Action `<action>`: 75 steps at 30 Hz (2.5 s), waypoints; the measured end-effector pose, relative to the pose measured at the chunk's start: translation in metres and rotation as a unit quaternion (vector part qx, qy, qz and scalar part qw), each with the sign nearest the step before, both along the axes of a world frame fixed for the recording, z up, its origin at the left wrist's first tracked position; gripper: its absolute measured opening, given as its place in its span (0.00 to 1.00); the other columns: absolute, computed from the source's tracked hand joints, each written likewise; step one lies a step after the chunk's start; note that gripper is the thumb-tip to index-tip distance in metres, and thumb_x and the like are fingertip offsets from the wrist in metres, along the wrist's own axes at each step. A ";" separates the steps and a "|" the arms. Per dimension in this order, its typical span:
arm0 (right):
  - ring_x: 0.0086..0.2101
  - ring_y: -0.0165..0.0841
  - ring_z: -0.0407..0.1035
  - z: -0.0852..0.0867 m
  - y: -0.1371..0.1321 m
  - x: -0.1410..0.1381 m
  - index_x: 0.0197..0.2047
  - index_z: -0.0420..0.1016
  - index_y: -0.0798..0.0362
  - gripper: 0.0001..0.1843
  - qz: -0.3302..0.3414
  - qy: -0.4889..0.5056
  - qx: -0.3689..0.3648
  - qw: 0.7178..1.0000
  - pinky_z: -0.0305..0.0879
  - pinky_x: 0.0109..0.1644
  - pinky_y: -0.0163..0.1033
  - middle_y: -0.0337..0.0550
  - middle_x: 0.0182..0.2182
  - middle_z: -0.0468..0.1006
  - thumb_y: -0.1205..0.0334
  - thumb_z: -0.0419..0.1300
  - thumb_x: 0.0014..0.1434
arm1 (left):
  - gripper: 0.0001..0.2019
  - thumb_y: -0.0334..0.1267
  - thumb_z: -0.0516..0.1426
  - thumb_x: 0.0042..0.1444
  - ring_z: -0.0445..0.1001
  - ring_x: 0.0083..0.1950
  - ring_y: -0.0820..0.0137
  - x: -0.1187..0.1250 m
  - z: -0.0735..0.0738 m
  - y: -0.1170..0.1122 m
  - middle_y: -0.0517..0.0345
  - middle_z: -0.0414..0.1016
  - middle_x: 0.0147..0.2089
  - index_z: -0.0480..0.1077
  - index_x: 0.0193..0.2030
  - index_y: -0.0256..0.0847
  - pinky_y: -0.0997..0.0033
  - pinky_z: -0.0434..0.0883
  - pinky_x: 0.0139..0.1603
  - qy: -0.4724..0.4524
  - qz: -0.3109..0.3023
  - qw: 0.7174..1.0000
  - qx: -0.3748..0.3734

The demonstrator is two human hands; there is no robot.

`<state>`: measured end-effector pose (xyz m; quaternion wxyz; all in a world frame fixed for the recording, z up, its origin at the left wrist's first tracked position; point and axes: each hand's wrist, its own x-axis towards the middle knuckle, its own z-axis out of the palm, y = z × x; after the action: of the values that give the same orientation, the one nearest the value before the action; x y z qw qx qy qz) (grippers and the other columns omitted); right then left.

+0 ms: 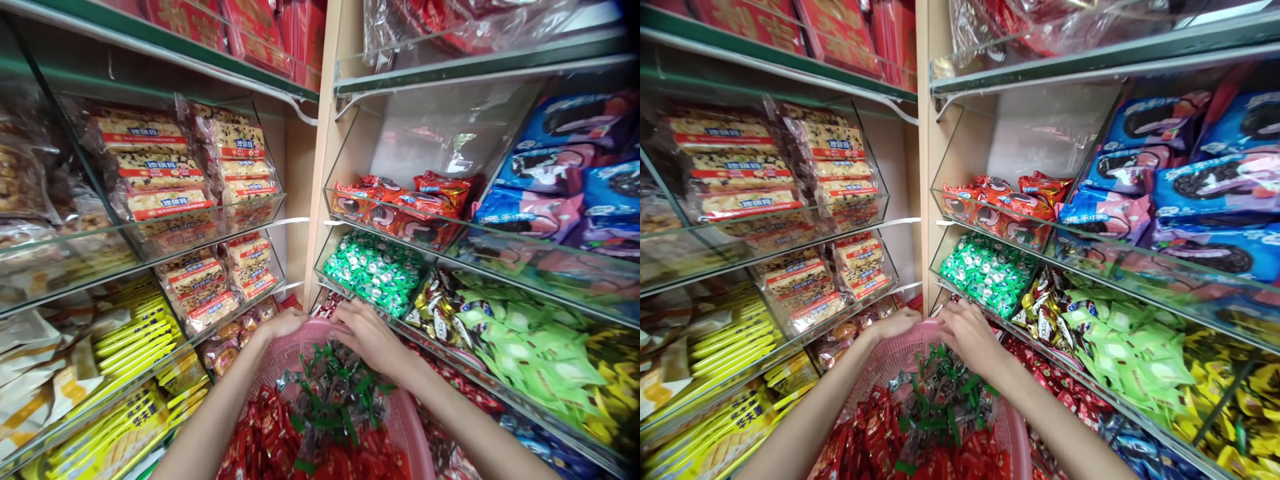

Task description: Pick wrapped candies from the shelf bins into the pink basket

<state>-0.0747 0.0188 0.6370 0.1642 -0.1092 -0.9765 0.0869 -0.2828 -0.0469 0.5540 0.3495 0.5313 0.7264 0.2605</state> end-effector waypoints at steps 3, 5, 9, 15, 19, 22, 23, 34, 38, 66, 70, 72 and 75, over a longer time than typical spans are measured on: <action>0.37 0.33 0.62 0.024 0.020 0.006 0.35 0.68 0.52 0.04 -0.046 0.018 0.033 0.998 0.54 0.41 0.38 0.41 0.33 0.72 0.63 0.53 0.58 | 0.13 0.44 0.44 0.49 0.54 0.24 0.74 0.002 0.001 0.000 0.61 0.56 0.22 0.57 0.22 0.38 0.73 0.50 0.24 -0.009 0.002 1.000 -0.006; 0.37 0.34 0.61 0.035 0.036 0.007 0.35 0.69 0.52 0.04 -0.085 0.027 0.065 0.994 0.54 0.41 0.38 0.42 0.34 0.72 0.64 0.53 0.58 | 0.13 0.45 0.44 0.49 0.52 0.22 0.75 0.003 0.002 0.000 0.61 0.53 0.21 0.54 0.21 0.38 0.73 0.48 0.23 -0.013 0.003 1.000 -0.010; 0.37 0.35 0.60 0.044 0.061 0.000 0.37 0.70 0.52 0.06 -0.132 0.008 0.136 0.982 0.53 0.38 0.37 0.44 0.35 0.71 0.66 0.53 0.57 | 0.14 0.46 0.44 0.49 0.51 0.21 0.76 0.004 0.004 -0.001 0.62 0.53 0.20 0.53 0.20 0.38 0.73 0.47 0.22 -0.019 0.005 1.000 -0.015; 0.39 0.37 0.60 0.044 0.074 -0.018 0.42 0.72 0.49 0.11 -0.110 -0.056 0.171 0.977 0.54 0.37 0.39 0.46 0.37 0.70 0.65 0.56 0.55 | 0.14 0.46 0.45 0.48 0.53 0.22 0.75 0.003 0.004 -0.004 0.61 0.54 0.20 0.55 0.21 0.38 0.73 0.47 0.23 -0.013 0.013 1.000 -0.019; 0.40 0.39 0.60 0.043 0.076 -0.024 0.43 0.73 0.49 0.12 -0.107 -0.068 0.171 0.977 0.55 0.37 0.39 0.46 0.38 0.70 0.62 0.59 0.53 | 0.13 0.45 0.44 0.48 0.52 0.23 0.75 0.000 0.001 -0.006 0.61 0.53 0.20 0.54 0.20 0.38 0.73 0.48 0.24 -0.008 0.018 1.000 -0.016; 0.41 0.39 0.60 0.041 0.077 -0.026 0.42 0.73 0.49 0.12 -0.108 -0.085 0.168 0.976 0.55 0.37 0.40 0.46 0.38 0.70 0.62 0.61 0.51 | 0.13 0.44 0.45 0.48 0.52 0.23 0.75 -0.002 -0.001 -0.007 0.62 0.52 0.20 0.52 0.19 0.38 0.73 0.50 0.25 -0.005 0.020 1.000 -0.008; 0.41 0.40 0.60 0.040 0.077 -0.026 0.42 0.73 0.49 0.12 -0.109 -0.088 0.168 0.976 0.55 0.37 0.40 0.46 0.38 0.70 0.62 0.61 0.51 | 0.13 0.44 0.45 0.48 0.52 0.23 0.75 -0.003 -0.001 -0.007 0.62 0.52 0.20 0.52 0.19 0.38 0.73 0.50 0.25 -0.004 0.021 1.000 -0.008; 0.40 0.38 0.59 0.033 0.079 -0.023 0.38 0.74 0.49 0.07 -0.104 -0.060 0.191 0.974 0.51 0.36 0.40 0.46 0.36 0.69 0.63 0.56 0.56 | 0.13 0.44 0.45 0.48 0.51 0.23 0.75 -0.003 0.001 -0.007 0.61 0.52 0.20 0.53 0.19 0.38 0.73 0.50 0.25 -0.008 0.028 1.000 -0.008; 0.40 0.37 0.58 0.033 0.078 -0.022 0.37 0.75 0.49 0.09 -0.092 -0.032 0.191 0.977 0.50 0.36 0.39 0.45 0.35 0.69 0.60 0.53 0.58 | 0.13 0.44 0.45 0.48 0.52 0.22 0.74 -0.001 0.003 -0.007 0.61 0.52 0.20 0.54 0.20 0.39 0.73 0.49 0.23 -0.017 0.033 0.999 -0.013; 0.38 0.36 0.64 0.014 0.079 -0.025 0.36 0.76 0.52 0.15 -0.155 0.108 0.104 0.977 0.57 0.42 0.39 0.46 0.35 0.74 0.58 0.49 0.60 | 0.14 0.46 0.45 0.49 0.55 0.24 0.74 0.002 0.001 -0.011 0.61 0.57 0.21 0.57 0.21 0.38 0.73 0.51 0.25 -0.022 0.032 0.999 -0.014; 0.37 0.35 0.64 0.023 0.069 -0.023 0.37 0.76 0.54 0.14 -0.129 0.170 0.087 0.973 0.57 0.43 0.40 0.46 0.35 0.74 0.58 0.50 0.60 | 0.14 0.46 0.46 0.49 0.56 0.24 0.73 0.001 -0.002 -0.011 0.60 0.59 0.22 0.59 0.21 0.38 0.73 0.53 0.26 -0.029 0.035 0.999 -0.010; 0.37 0.34 0.65 0.028 0.055 -0.023 0.36 0.75 0.54 0.14 -0.089 0.205 0.046 0.974 0.57 0.44 0.39 0.46 0.35 0.74 0.58 0.50 0.60 | 0.14 0.45 0.47 0.48 0.57 0.26 0.72 0.001 -0.004 -0.011 0.59 0.60 0.23 0.60 0.22 0.37 0.72 0.54 0.27 -0.034 0.036 0.999 -0.007; 0.35 0.31 0.66 0.023 0.027 -0.027 0.34 0.75 0.53 0.13 0.015 0.184 -0.064 0.981 0.58 0.41 0.36 0.42 0.32 0.75 0.59 0.51 0.60 | 0.12 0.43 0.47 0.48 0.59 0.28 0.71 -0.001 -0.002 -0.010 0.58 0.62 0.25 0.61 0.22 0.37 0.72 0.56 0.29 -0.043 0.033 0.998 -0.009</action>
<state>-0.1013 0.0456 0.6602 0.3321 -0.0866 -0.9236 0.1707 -0.2837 -0.0570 0.5521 0.3761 0.4921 0.7303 0.2882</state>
